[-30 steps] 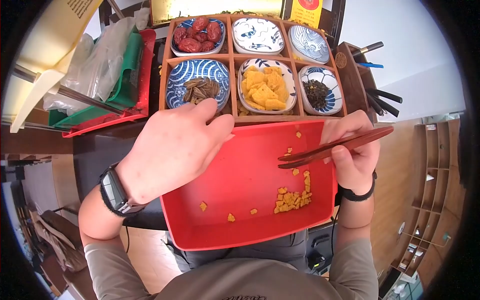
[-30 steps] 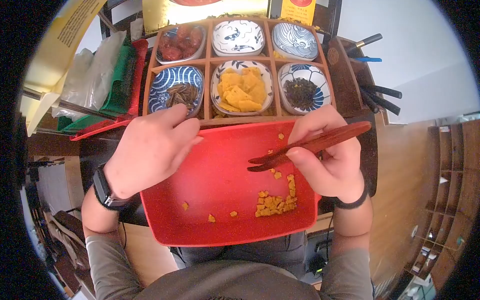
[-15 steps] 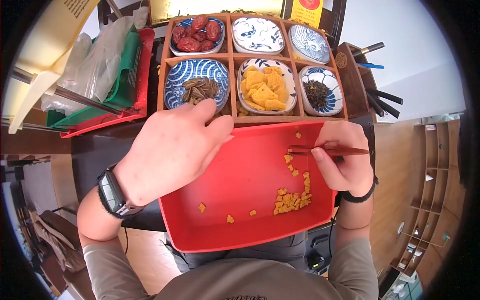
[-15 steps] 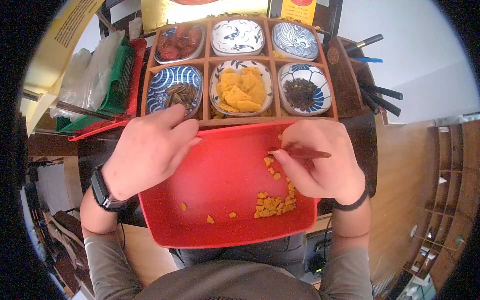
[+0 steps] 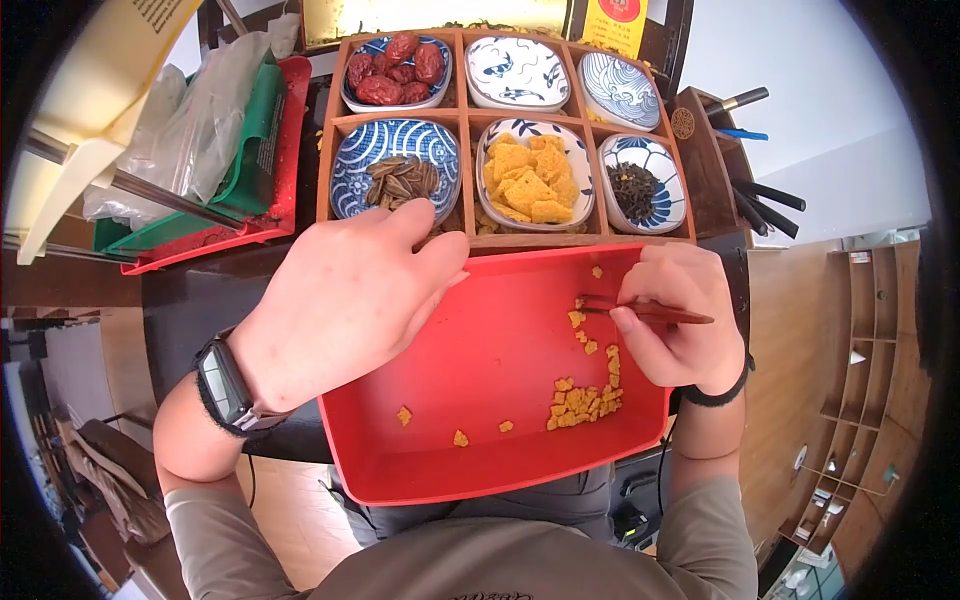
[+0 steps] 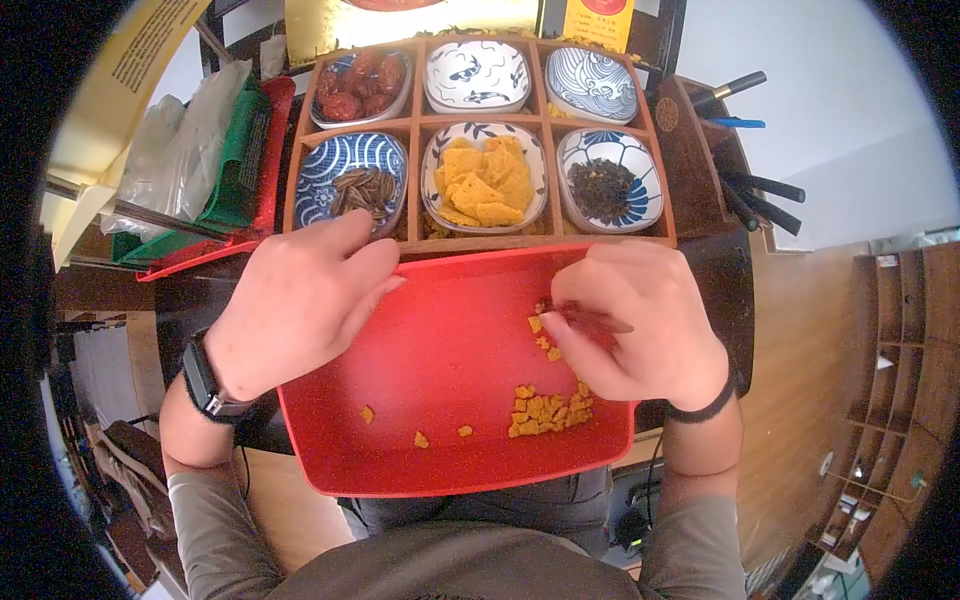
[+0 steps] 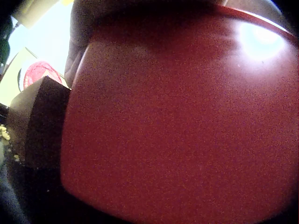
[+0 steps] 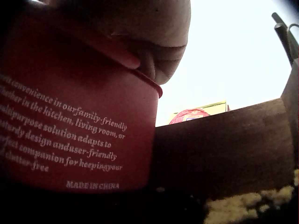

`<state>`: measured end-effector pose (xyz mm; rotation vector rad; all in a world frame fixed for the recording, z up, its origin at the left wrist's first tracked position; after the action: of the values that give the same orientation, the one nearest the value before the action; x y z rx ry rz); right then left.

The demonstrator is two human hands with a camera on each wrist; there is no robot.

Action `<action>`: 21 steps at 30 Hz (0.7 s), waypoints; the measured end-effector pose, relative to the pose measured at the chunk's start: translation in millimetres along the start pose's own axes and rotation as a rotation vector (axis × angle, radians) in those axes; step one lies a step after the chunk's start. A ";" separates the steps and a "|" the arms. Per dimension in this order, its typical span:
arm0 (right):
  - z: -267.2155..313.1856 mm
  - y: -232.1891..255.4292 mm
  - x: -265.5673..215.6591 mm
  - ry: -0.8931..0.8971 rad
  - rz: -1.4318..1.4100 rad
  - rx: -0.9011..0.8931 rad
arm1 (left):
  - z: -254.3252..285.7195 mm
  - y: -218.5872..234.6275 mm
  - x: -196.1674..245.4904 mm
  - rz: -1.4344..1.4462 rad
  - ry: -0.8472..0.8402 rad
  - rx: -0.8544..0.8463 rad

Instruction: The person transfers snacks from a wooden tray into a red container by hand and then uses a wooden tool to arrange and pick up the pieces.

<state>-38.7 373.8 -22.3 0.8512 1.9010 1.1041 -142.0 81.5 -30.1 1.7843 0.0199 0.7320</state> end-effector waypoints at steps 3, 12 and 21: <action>-0.8 1.2 -1.7 0.029 0.028 -0.018 | 0.2 -0.4 0.2 0.003 0.003 0.003; 1.9 -2.3 -1.6 0.034 0.032 0.007 | 0.6 -0.7 -0.1 0.010 0.002 0.009; 2.0 -1.8 -0.9 0.035 -0.007 0.056 | -0.3 -0.3 0.7 0.004 0.005 0.004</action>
<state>-36.8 373.1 -24.3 0.8599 1.9704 1.0725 -141.5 82.1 -30.0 1.7862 0.0217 0.7399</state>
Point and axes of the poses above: each hand's wrist, its own z-axis away from the middle knuckle, its own y-axis out of the back of the hand, x = y × z, the point moved 1 cm from there along -z, towards the middle knuckle, and after that the axes turned 14 degrees about z, right-handed, at the moved point
